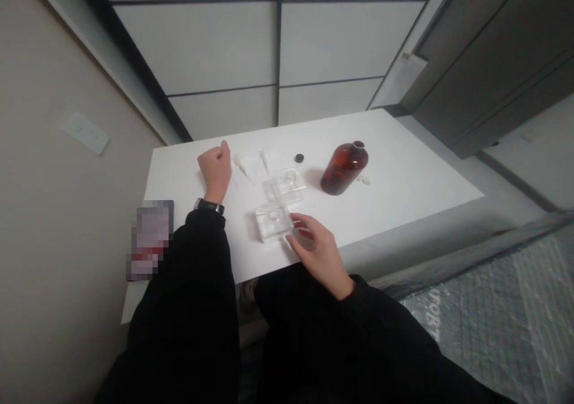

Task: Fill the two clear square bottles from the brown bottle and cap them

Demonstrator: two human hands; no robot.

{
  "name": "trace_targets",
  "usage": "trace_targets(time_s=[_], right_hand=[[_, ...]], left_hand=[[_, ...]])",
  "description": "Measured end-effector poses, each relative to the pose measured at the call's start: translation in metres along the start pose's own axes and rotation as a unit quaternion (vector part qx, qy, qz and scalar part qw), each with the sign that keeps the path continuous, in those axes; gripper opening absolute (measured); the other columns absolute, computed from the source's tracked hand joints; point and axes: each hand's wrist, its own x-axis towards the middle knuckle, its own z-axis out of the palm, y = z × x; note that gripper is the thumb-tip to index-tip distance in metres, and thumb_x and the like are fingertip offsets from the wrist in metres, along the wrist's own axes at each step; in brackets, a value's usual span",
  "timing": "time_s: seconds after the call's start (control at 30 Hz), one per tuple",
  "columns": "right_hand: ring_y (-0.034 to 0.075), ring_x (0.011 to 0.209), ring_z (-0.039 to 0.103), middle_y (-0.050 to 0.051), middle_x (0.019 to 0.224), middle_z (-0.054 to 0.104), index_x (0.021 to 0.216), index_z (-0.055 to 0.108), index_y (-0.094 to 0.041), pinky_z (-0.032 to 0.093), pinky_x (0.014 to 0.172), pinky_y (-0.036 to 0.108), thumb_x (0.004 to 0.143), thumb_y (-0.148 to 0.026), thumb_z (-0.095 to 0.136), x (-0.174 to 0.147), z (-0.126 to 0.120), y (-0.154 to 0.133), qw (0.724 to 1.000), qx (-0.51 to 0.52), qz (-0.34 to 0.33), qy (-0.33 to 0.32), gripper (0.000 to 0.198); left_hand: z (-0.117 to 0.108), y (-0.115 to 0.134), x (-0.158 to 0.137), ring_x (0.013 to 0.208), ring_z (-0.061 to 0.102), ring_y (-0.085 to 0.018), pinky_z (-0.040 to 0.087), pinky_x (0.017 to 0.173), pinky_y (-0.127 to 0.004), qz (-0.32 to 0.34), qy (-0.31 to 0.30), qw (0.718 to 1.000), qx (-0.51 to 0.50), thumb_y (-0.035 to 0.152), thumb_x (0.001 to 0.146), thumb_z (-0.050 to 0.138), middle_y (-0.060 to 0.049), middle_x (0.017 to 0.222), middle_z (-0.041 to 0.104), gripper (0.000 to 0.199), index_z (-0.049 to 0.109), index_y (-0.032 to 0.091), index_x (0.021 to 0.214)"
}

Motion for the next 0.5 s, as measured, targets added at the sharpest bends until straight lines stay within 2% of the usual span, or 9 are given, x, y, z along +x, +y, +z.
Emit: trace_targets(time_s=[0.07, 0.17, 0.27, 0.33, 0.4, 0.5], right_hand=[[0.024, 0.104, 0.077, 0.009, 0.120, 0.078, 0.131, 0.065, -0.025, 0.066, 0.091, 0.043, 0.096, -0.026, 0.066, 0.000, -0.007, -0.002, 1.000, -0.004, -0.021, -0.007, 0.035], [0.024, 0.104, 0.076, 0.008, 0.113, 0.079, 0.122, 0.068, -0.025, 0.065, 0.089, 0.041, 0.099, -0.021, 0.061, 0.013, -0.022, -0.005, 0.995, -0.025, -0.079, 0.056, 0.024], [0.026, 0.113, 0.073, 0.009, 0.115, 0.077, 0.119, 0.067, -0.025, 0.060, 0.102, 0.048, 0.101, -0.021, 0.059, 0.044, -0.026, -0.006, 0.978, -0.061, -0.165, 0.115, 0.020], [0.028, 0.129, 0.066, 0.012, 0.132, 0.072, 0.130, 0.063, -0.025, 0.053, 0.115, 0.052, 0.101, -0.028, 0.060, 0.070, -0.020, -0.002, 0.975, -0.076, -0.187, 0.096, 0.029], [0.030, 0.143, 0.057, 0.015, 0.150, 0.062, 0.141, 0.057, -0.025, 0.046, 0.123, 0.055, 0.101, -0.036, 0.062, 0.094, -0.011, 0.005, 0.980, -0.087, -0.171, 0.050, 0.041], [0.029, 0.142, 0.058, 0.015, 0.148, 0.063, 0.135, 0.061, -0.024, 0.045, 0.123, 0.055, 0.103, -0.038, 0.059, 0.112, -0.005, 0.016, 0.986, -0.078, -0.149, 0.005, 0.035]], left_hand=[[0.000, 0.002, -0.001, 0.058, 0.019, -0.013, 0.016, 0.061, -0.038, 0.014, 0.008, 1.000, -0.002, 0.029, 0.104, 0.054, 0.005, 0.059, 0.017, 0.058, 0.018, 0.023, 0.059], [-0.002, 0.004, -0.002, 0.058, 0.019, -0.013, 0.016, 0.061, -0.038, 0.026, 0.012, 1.000, -0.002, 0.029, 0.103, 0.054, 0.005, 0.059, 0.017, 0.057, 0.019, 0.023, 0.058], [-0.004, 0.005, -0.003, 0.057, 0.019, -0.013, 0.016, 0.060, -0.038, 0.028, 0.015, 0.999, -0.010, 0.030, 0.103, 0.054, 0.005, 0.058, 0.018, 0.057, 0.020, 0.023, 0.058], [-0.004, 0.006, -0.003, 0.056, 0.019, -0.013, 0.017, 0.060, -0.038, 0.027, 0.017, 0.999, -0.013, 0.032, 0.102, 0.054, 0.005, 0.057, 0.019, 0.057, 0.020, 0.023, 0.058], [-0.004, 0.005, -0.003, 0.056, 0.019, -0.014, 0.017, 0.060, -0.038, 0.025, 0.014, 1.000, -0.012, 0.034, 0.102, 0.054, 0.005, 0.057, 0.019, 0.057, 0.020, 0.023, 0.057], [-0.003, 0.002, -0.002, 0.056, 0.020, -0.014, 0.017, 0.060, -0.038, 0.020, 0.009, 1.000, -0.003, 0.037, 0.102, 0.054, 0.005, 0.057, 0.020, 0.056, 0.021, 0.023, 0.058]])
